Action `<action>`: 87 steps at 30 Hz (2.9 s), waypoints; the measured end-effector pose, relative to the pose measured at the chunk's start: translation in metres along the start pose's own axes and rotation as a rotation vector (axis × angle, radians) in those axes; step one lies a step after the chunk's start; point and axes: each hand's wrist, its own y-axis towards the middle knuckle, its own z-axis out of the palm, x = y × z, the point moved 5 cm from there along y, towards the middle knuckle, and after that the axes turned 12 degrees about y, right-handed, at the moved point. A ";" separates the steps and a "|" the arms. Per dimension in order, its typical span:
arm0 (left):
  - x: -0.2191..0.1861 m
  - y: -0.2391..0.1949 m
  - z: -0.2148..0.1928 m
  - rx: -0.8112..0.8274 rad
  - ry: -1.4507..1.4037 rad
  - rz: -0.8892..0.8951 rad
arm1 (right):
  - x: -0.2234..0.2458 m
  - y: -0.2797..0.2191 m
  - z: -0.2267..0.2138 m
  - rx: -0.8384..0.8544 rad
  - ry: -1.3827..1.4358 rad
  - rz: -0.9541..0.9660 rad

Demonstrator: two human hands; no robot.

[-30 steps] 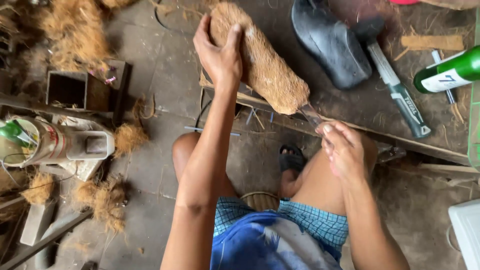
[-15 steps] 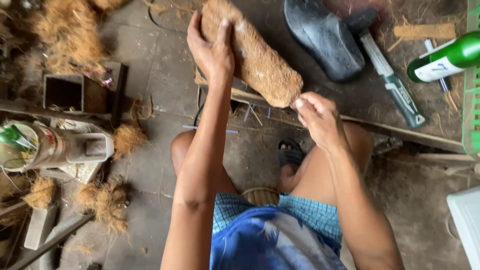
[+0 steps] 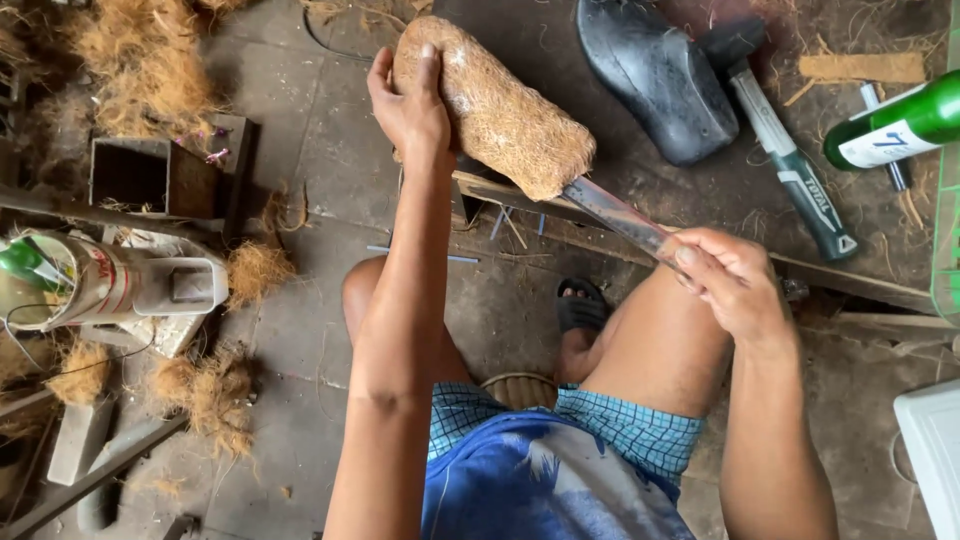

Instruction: The person scrapes the surface of a coconut fiber upper, then inserts a black rubber sole into it. They press the sole into place and repeatedly tap the upper with a green bottle to help seat the sole. The person finishes by pulling and adjusting the coconut fibers around the opening.

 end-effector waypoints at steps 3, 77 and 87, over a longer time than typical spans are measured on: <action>-0.004 -0.001 0.000 -0.001 -0.025 -0.043 | -0.026 -0.002 -0.013 0.004 0.113 0.006; 0.035 -0.034 -0.054 0.407 -1.003 -0.290 | 0.023 0.006 0.175 -0.151 0.108 -0.317; 0.010 0.069 -0.162 0.186 -1.150 -0.093 | -0.049 -0.090 0.091 -0.335 0.476 0.028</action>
